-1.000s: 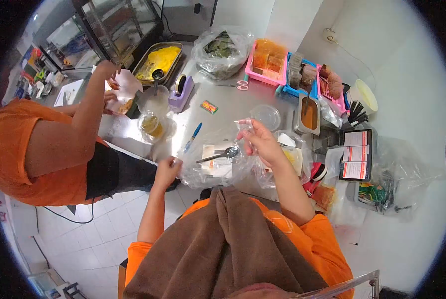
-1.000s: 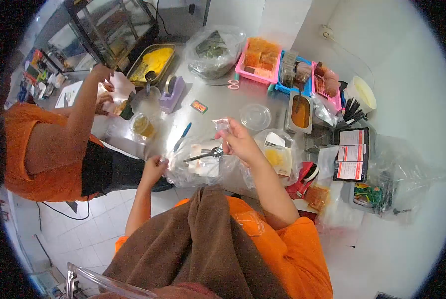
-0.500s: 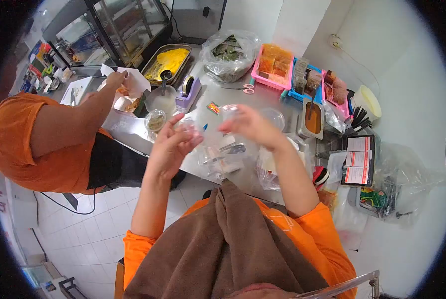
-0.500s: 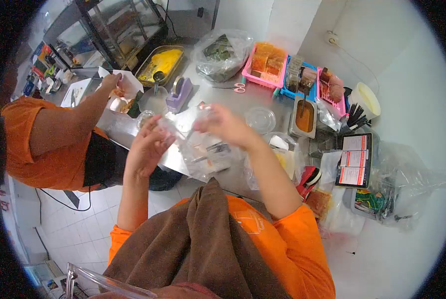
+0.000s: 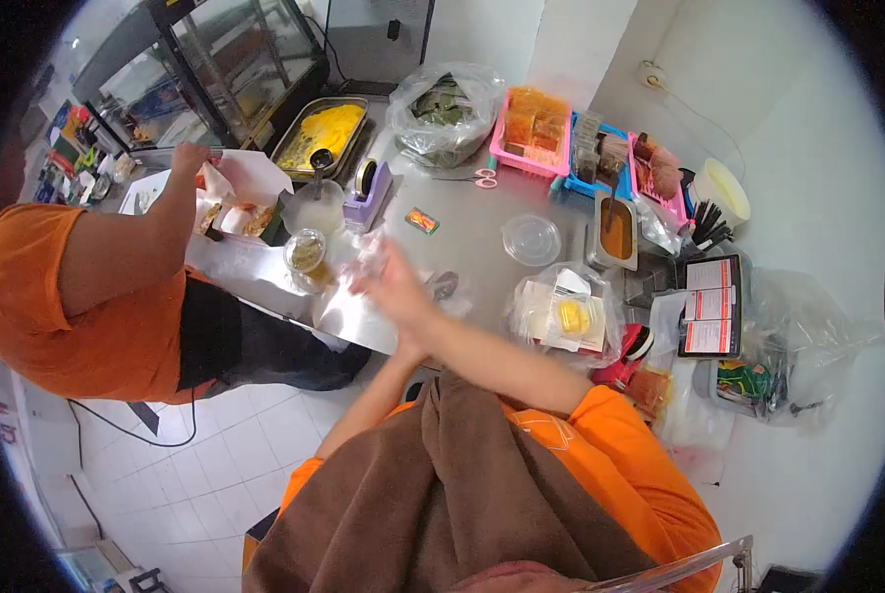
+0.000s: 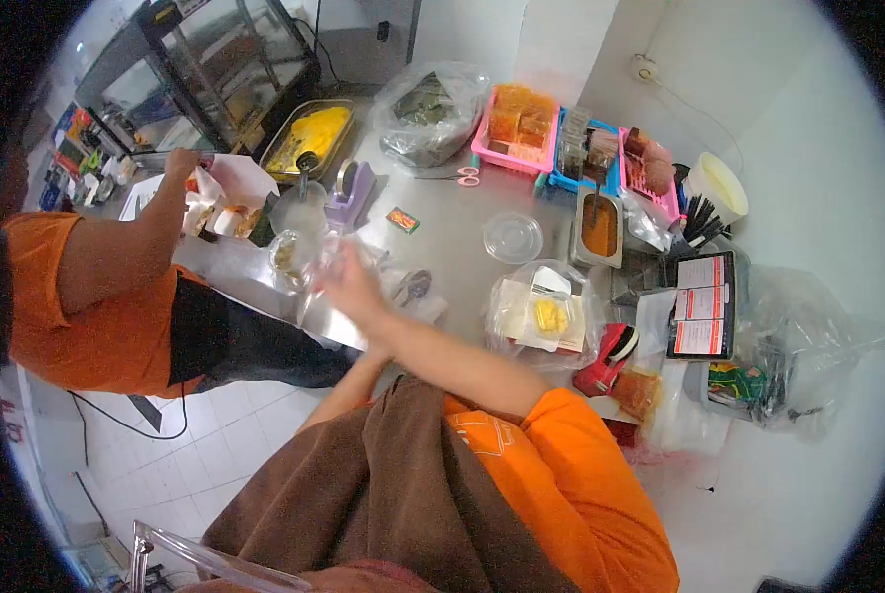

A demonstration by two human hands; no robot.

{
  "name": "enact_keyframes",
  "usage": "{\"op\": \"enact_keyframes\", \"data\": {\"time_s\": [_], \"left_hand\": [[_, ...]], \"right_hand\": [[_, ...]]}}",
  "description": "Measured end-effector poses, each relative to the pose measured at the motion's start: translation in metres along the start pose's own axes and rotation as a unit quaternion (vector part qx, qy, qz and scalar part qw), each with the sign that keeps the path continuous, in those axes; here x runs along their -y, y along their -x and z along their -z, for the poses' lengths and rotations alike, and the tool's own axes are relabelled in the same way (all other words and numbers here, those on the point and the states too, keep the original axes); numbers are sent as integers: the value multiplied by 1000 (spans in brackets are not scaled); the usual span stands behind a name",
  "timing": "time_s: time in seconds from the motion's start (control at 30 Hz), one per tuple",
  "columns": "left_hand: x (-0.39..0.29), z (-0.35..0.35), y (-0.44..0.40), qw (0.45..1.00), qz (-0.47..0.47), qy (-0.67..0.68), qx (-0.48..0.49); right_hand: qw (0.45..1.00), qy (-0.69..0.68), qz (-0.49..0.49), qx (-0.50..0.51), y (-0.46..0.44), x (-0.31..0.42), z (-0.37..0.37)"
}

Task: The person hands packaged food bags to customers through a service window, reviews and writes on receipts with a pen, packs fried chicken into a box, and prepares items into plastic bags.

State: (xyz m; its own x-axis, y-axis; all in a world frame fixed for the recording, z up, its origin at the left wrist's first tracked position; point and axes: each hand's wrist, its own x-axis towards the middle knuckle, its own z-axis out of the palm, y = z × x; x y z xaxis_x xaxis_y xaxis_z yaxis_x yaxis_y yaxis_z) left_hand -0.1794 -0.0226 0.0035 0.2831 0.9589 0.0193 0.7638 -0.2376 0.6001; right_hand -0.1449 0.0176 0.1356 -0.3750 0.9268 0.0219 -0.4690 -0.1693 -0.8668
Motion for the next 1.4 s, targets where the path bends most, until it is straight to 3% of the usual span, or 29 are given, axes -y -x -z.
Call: {"op": "enact_keyframes", "data": {"time_s": [0.03, 0.07, 0.1, 0.17, 0.27, 0.3, 0.33, 0.4, 0.43, 0.47, 0.53, 0.57, 0.67, 0.7, 0.73, 0.77, 0.8, 0.87, 0.93, 1.03, 1.13, 1.17, 1.2, 1.23, 1.27, 1.3, 1.33, 1.37, 1.4], "left_hand": [[-3, -7, 0, 1000, 0, -4, -10], [-5, -11, -1, 1000, -4, -4, -19], [-6, -9, -2, 999, -9, -2, -30], [-7, -3, -3, 998, -21, 14, -58], [-9, 17, -12, 993, -37, 42, -108], [-9, 24, -16, 990, -40, 55, -126], [-9, 34, -22, 986, -33, 74, -146], [-11, 49, -30, 973, 6, 136, -187], [-15, 60, -33, 960, 41, 183, -205], [-24, 67, -33, 901, 123, 370, -192], [-44, 82, -34, 650, 274, 681, -199], [-34, 84, -36, 674, 334, 645, -133], [-85, 98, -24, 686, 332, 644, -69], [-65, 84, -23, 727, 326, 602, -53], [-53, 77, -18, 902, 166, 385, -104], [-43, 72, -13, 981, -15, 129, -145], [-52, 76, -14, 988, -73, 61, -120], [-67, 80, -16, 986, -154, -16, -64], [-73, 81, -16, 989, -148, -1, 7], [-79, 77, -16, 988, -135, 5, 69], [-73, 77, -21, 993, -99, -2, 61], [-68, 81, -23, 996, -80, -6, 38], [-60, 86, -26, 998, -59, -16, 4], [-53, 86, -28, 999, -37, -28, -29], [-50, 86, -28, 998, -23, -45, -46], [-44, 84, -30, 995, -4, -68, -70], [-42, 80, -29, 993, 10, -88, -84], [-46, 71, -24, 993, 23, -106, -50], [-52, 61, -19, 992, 36, -120, -16]], "right_hand": [[999, 32, 9, 24, 14, -24, -8], [995, -52, -27, 86, 29, -47, -17], [980, 2, -129, 148, 50, -45, -16], [964, 46, -22, 261, 79, -93, 5], [943, 80, -115, 301, 90, -50, 38], [944, 219, 15, 245, 97, -33, 57], [908, 351, 142, 180, 105, -15, 75], [814, 537, 218, -40, 120, 26, 92], [761, 600, 242, -54, 121, 28, 112], [702, 659, 262, -69, 119, 22, 130], [679, 635, 360, -85, 117, 11, 141], [662, 621, 409, -93, 115, 8, 146], [629, 576, 504, -139, 101, 8, 148], [640, 580, 494, -97, 99, 13, 155], [669, 553, 489, -82, 99, 26, 154], [697, 526, 483, -68, 101, 44, 147], [723, 498, 476, -55, 103, 54, 145], [882, 310, 349, -65, 111, 44, 150], [975, 101, 183, -71, 124, 36, 142], [992, -93, -61, -57, 134, 54, 141], [923, -246, -295, -15, 141, 75, 144], [927, -226, -297, -30, 143, 63, 161], [974, 8, -219, -60, 147, 79, 180], [958, 243, -129, -86, 153, 106, 211], [943, 274, 60, -180, 156, 120, 252], [870, 336, 95, -349, 159, 143, 285], [802, 382, 132, -440, 158, 169, 315], [681, 543, 119, -477, 159, 177, 366], [639, 607, 69, -467, 158, 178, 410]]}}
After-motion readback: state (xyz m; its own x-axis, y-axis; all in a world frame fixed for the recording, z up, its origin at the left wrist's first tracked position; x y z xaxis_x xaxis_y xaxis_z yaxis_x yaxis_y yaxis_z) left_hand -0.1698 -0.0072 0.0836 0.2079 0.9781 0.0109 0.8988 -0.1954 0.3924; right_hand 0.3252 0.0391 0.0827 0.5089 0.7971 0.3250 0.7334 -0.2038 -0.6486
